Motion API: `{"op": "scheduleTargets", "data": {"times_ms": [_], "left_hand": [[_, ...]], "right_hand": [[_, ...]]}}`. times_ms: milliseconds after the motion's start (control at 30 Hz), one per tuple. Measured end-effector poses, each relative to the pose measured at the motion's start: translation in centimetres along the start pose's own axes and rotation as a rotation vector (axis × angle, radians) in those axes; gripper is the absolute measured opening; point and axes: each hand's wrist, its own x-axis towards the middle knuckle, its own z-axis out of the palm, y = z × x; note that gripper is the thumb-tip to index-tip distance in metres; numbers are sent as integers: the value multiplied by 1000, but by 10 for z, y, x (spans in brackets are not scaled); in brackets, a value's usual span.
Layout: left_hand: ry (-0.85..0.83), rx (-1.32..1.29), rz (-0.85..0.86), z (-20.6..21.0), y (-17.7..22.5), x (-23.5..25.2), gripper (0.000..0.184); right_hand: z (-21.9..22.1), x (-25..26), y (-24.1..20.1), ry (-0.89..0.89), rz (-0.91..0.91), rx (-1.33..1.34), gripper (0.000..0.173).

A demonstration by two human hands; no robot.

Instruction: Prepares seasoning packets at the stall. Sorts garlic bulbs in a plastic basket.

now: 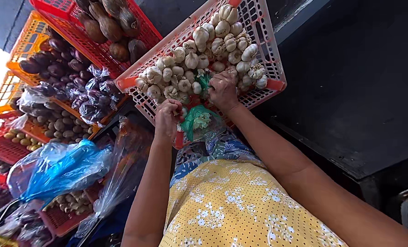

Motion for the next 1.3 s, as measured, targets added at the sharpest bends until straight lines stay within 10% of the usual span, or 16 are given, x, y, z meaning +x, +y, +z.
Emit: {"op": "scheduleTargets", "data": {"times_ms": [300,433,800,1100,1300], "left_hand": [[-150,641,-112,43,-10,48,50],[-64,803,-103,47,-16,74,23],[355,236,98,-23,15,73,28],[262,164,-20,-20,18,61,59],[-26,749,43,-20,22,38,89]], "right_hand": [[14,-35,-20,131,-64,339,7],[23,-42,-28,89,-154,458,10],[-20,-15,18,94,210,205,27],[-13,16,-10,20,252,325,25],[-1,34,-29,-380,545,630,77]]}}
